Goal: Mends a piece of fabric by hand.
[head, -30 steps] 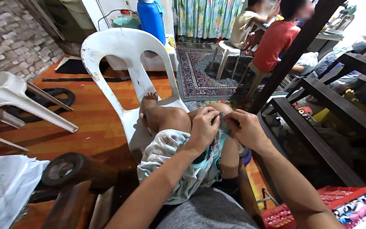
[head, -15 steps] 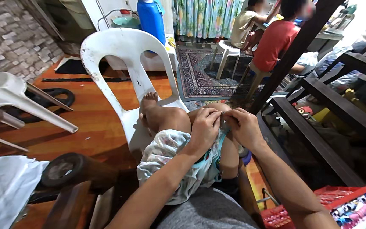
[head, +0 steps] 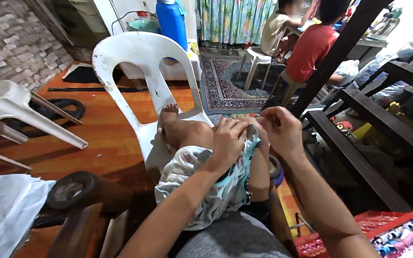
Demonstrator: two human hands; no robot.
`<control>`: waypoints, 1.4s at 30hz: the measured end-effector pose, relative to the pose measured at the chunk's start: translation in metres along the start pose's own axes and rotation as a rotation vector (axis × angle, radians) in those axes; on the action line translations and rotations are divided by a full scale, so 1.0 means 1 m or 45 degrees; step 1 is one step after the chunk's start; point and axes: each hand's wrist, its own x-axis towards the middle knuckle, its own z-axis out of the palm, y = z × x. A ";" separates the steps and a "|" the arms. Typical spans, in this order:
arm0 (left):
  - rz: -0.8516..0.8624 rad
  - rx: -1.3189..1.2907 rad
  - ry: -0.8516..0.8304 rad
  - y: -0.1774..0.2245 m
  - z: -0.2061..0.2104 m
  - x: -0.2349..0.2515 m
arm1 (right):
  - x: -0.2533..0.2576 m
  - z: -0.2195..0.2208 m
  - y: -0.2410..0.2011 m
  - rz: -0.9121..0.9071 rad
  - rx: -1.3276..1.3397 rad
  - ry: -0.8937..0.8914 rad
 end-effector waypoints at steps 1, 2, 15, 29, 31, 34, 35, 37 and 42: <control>0.008 0.004 0.006 -0.001 0.000 0.000 | 0.006 -0.004 0.001 0.015 -0.008 -0.023; 0.021 0.005 0.012 -0.002 0.000 0.001 | 0.013 -0.007 0.002 0.059 0.007 -0.087; 0.062 0.090 0.007 -0.005 0.002 0.003 | 0.043 0.004 0.012 0.296 0.482 -0.633; 0.095 0.186 -0.023 -0.007 0.002 0.002 | 0.061 0.015 0.024 0.500 0.838 -0.332; 0.090 0.183 -0.018 -0.007 0.001 0.002 | 0.067 0.016 0.027 0.572 0.936 -0.289; 0.122 0.134 -0.023 0.000 -0.002 0.007 | 0.072 0.015 0.027 0.631 0.989 -0.261; 0.179 0.105 -0.032 0.002 -0.003 0.008 | 0.073 0.014 0.028 0.639 0.995 -0.260; 0.355 0.041 -0.085 0.005 -0.003 0.011 | 0.076 0.013 0.027 0.655 0.982 -0.267; 0.755 0.140 -0.403 0.013 -0.006 0.027 | 0.085 0.012 0.025 0.650 0.979 -0.254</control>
